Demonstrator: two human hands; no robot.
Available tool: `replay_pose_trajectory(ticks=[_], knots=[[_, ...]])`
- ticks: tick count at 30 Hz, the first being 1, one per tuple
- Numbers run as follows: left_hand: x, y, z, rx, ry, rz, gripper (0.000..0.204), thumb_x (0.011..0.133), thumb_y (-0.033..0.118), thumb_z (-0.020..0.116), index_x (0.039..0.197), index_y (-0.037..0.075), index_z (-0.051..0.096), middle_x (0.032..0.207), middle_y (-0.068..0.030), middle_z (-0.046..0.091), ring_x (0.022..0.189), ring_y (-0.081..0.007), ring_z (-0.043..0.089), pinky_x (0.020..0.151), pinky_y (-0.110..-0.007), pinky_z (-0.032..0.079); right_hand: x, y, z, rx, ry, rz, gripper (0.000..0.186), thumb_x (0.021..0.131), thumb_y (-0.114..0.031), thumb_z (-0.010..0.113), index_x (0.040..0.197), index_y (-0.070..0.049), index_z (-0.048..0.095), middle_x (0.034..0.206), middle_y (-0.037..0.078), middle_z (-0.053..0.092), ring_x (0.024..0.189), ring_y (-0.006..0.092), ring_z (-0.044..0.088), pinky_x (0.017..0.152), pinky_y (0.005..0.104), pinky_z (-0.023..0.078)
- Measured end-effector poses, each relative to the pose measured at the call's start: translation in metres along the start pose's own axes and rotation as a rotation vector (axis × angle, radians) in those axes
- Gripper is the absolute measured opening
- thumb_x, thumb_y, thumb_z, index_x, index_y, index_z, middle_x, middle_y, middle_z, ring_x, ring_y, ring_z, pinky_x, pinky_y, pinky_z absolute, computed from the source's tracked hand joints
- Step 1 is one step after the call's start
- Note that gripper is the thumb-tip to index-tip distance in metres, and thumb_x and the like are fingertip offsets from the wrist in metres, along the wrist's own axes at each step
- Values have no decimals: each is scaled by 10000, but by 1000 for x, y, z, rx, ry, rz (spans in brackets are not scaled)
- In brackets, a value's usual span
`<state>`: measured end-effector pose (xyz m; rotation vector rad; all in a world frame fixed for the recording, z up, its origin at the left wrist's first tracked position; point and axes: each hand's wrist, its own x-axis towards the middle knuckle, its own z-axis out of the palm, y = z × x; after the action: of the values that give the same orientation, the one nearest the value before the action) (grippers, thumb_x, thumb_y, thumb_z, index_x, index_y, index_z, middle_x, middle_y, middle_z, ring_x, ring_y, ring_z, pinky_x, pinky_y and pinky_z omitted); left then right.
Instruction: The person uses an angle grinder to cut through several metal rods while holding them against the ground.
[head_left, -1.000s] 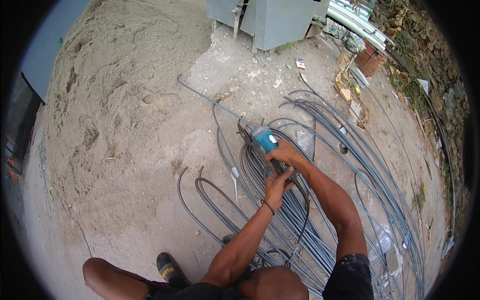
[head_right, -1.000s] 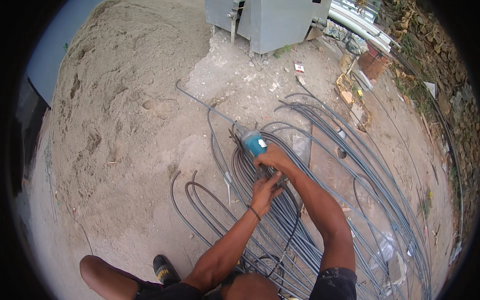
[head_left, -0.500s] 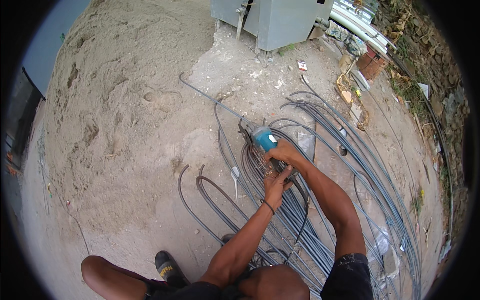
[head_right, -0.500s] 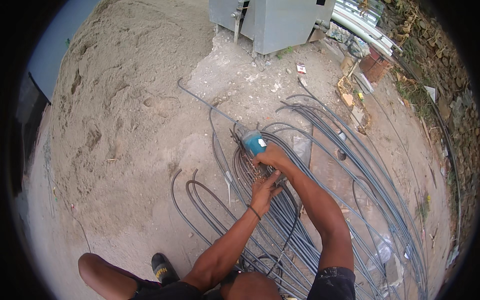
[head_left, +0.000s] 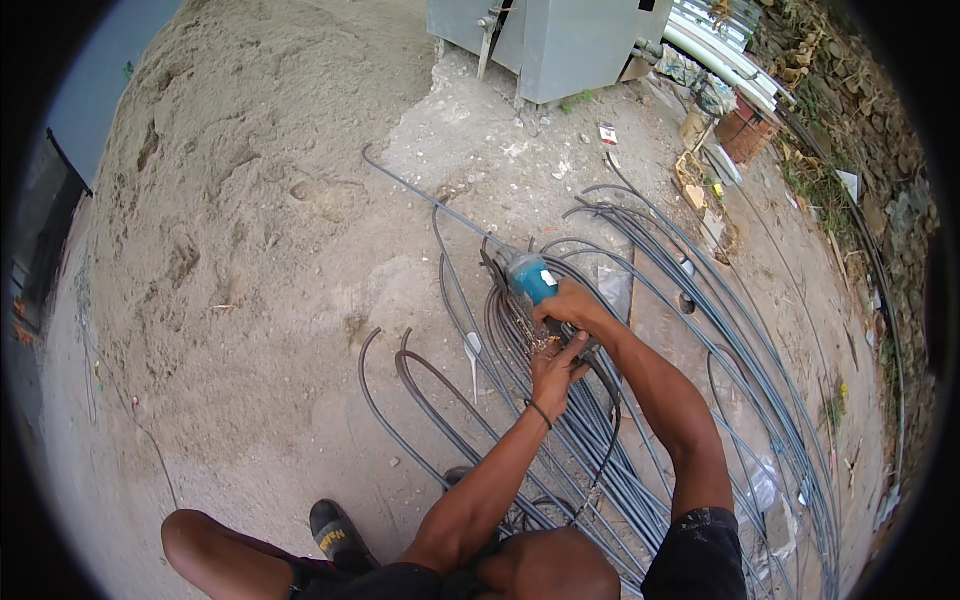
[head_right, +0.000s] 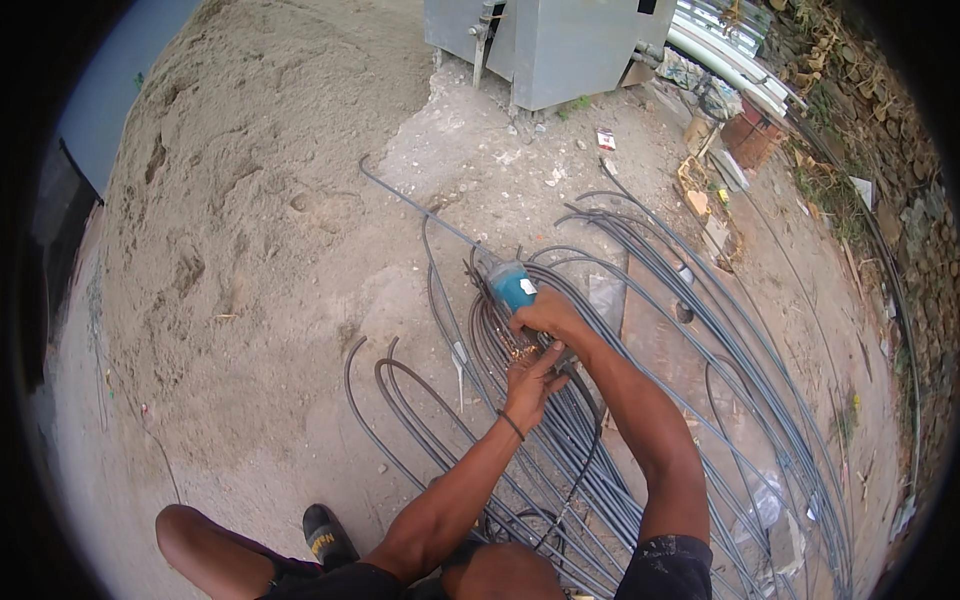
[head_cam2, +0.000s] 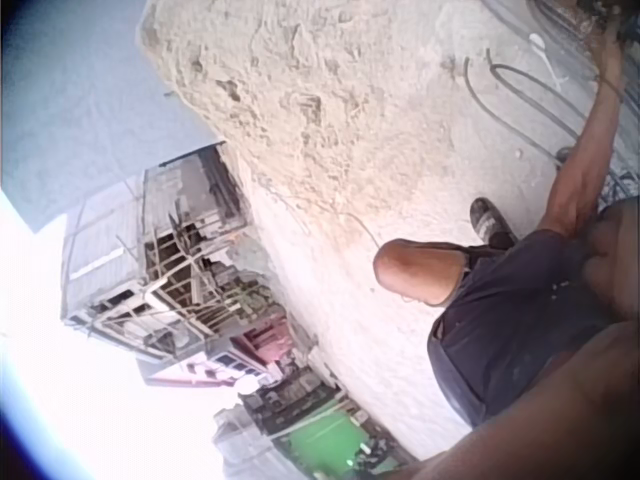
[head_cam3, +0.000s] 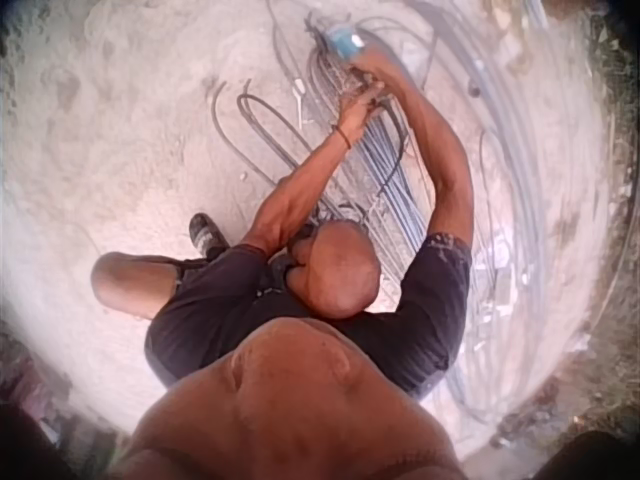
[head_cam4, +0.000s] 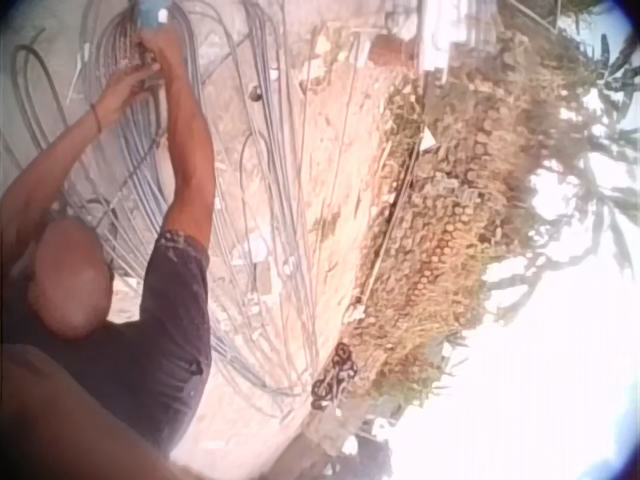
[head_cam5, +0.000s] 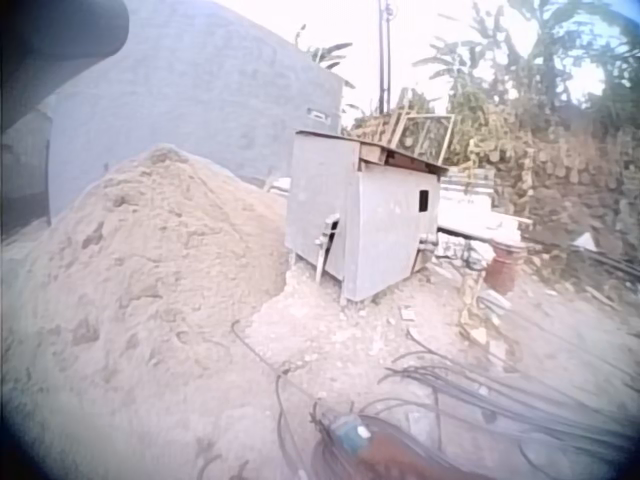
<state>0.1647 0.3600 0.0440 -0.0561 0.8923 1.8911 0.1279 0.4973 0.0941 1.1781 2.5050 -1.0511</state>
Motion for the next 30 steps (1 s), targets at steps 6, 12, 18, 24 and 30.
replay_pose_trajectory(ticks=[6,12,18,24,30], knots=[[-1,-3,-2,12,-43,-14,248,895,278,755,1036,108,642,999,-9,695,912,-146,683,794,-345,534,-3,2,0,-14,41,22,583,478,-272,813,866,136,664,833,224,683,748,308,674,681,363,518],[7,-6,-10,28,-33,-29,316,907,306,739,1100,77,638,1064,-34,699,956,-173,688,807,-330,527,1,-3,2,-13,5,23,565,490,-279,808,863,121,664,824,206,681,743,292,669,683,352,510],[11,1,-8,102,-36,-13,362,913,320,729,1139,53,636,1100,-54,702,992,-190,691,834,-326,523,11,1,2,48,34,-32,489,506,-277,796,820,78,675,819,186,687,745,290,668,690,354,510],[10,5,-9,88,-58,14,370,914,319,727,1140,42,631,1084,-70,704,979,-194,697,858,-344,532,4,-11,0,19,75,-45,492,497,-290,795,770,100,673,770,216,677,725,310,677,673,372,517],[11,5,-13,10,-79,17,371,906,315,738,1141,54,619,1068,-63,696,967,-210,699,879,-370,538,4,-16,1,-10,32,7,511,504,-271,793,795,127,657,814,232,675,756,303,669,693,368,515]])
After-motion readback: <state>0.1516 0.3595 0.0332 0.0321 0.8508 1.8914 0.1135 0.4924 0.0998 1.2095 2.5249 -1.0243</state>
